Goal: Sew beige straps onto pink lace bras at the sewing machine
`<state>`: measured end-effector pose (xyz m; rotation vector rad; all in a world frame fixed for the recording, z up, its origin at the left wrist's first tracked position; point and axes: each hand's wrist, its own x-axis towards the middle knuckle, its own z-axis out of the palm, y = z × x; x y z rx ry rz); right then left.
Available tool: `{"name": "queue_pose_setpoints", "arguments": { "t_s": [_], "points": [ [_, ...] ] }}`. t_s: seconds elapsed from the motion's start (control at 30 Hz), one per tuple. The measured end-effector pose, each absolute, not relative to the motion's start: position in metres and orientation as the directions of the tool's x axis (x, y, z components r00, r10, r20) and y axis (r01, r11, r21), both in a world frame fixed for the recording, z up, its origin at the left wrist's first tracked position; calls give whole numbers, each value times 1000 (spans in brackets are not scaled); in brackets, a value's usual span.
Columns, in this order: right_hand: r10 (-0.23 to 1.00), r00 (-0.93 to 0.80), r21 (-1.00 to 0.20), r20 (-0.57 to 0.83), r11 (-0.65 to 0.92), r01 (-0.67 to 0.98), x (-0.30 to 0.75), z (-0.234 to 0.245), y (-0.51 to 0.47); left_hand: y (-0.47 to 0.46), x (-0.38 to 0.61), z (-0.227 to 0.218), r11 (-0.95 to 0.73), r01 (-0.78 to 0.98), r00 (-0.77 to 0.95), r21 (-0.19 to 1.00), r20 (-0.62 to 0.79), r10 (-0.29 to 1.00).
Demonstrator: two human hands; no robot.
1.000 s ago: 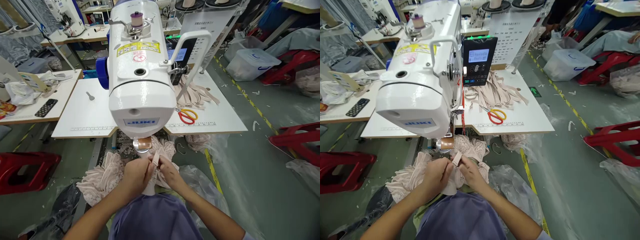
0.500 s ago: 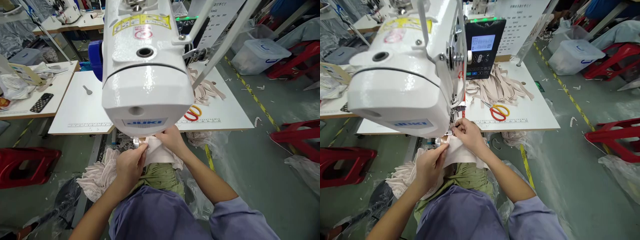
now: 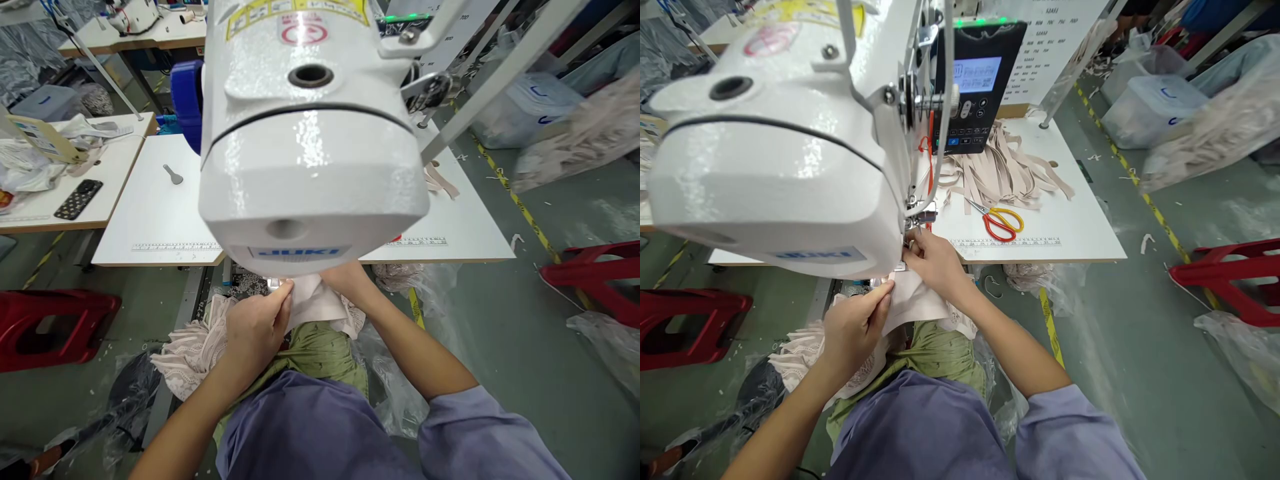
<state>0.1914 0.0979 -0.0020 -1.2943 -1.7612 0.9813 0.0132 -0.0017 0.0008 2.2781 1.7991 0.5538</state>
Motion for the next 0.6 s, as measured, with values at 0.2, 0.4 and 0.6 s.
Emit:
{"name": "queue_pose_setpoints", "arguments": {
  "t_s": [0.2, 0.4, 0.6],
  "points": [
    [967, -230, -910, 113, 193, 366, 191, 0, 96, -1, 15, 0, -318, 901, 238, 296, 275, 932],
    [971, -222, -930, 87, 159, 330, 192, 3, 95, -1, 16, 4, -339, 902, 243, 266, 335, 910],
    [973, -217, -927, 84, 156, 342, 191, 2, 97, 0, 16, 3, -346, 900, 252, 264, 331, 909]
  ]
}}
